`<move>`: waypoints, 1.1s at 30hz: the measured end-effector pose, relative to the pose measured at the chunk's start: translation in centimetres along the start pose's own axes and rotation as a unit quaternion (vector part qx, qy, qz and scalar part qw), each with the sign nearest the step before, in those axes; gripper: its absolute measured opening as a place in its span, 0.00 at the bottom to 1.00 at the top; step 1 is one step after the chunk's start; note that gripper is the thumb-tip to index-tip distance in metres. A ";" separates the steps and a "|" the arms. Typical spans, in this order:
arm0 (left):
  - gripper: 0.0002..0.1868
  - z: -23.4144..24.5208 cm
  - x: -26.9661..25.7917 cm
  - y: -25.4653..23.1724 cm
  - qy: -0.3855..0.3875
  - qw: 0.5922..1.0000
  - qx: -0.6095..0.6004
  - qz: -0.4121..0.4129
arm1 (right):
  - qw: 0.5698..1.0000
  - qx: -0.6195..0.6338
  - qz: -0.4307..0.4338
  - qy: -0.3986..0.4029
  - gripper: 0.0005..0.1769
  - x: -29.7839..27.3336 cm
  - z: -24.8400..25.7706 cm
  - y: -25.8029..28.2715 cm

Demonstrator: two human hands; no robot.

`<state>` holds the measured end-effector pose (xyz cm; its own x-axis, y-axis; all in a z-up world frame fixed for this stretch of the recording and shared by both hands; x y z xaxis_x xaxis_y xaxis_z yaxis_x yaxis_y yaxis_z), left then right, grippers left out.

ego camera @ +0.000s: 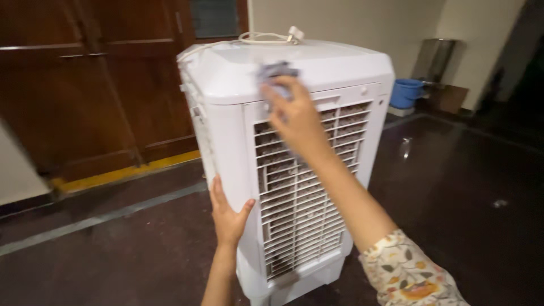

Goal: The person wipes the exterior surfaces and grilles of a portable air cooler with a cloth.

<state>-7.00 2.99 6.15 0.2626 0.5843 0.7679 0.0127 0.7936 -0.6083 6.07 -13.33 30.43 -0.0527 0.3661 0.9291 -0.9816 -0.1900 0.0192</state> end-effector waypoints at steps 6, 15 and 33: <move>0.42 3.2 -0.4 1.0 0.017 0.985 -0.170 -0.018 | 0.984 -0.099 0.043 -0.141 0.21 4.4 -3.5 8.9; 0.44 5.3 0.9 4.9 0.057 0.961 -0.271 0.030 | 0.986 -0.118 0.093 -0.074 0.22 -7.7 -13.4 14.0; 0.48 5.6 1.6 9.5 0.093 0.970 -0.222 0.020 | 0.982 -0.126 -0.012 -0.138 0.29 -6.8 -16.7 10.3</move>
<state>-11.91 12.43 2.68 0.4397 0.5399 0.7178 0.4029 0.5957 -0.6949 -6.74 -2.52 18.18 -0.0123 0.1000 0.9949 -0.9981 0.0597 -0.0183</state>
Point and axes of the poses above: each hand's wrist, its own x-axis towards the middle knuckle, its own z-axis out of the back of the hand, y = z × x, the point moved 8 cm from there along x, towards the middle knuckle, and after that the axes turned 4 degrees about y, right-handed, at the moved point
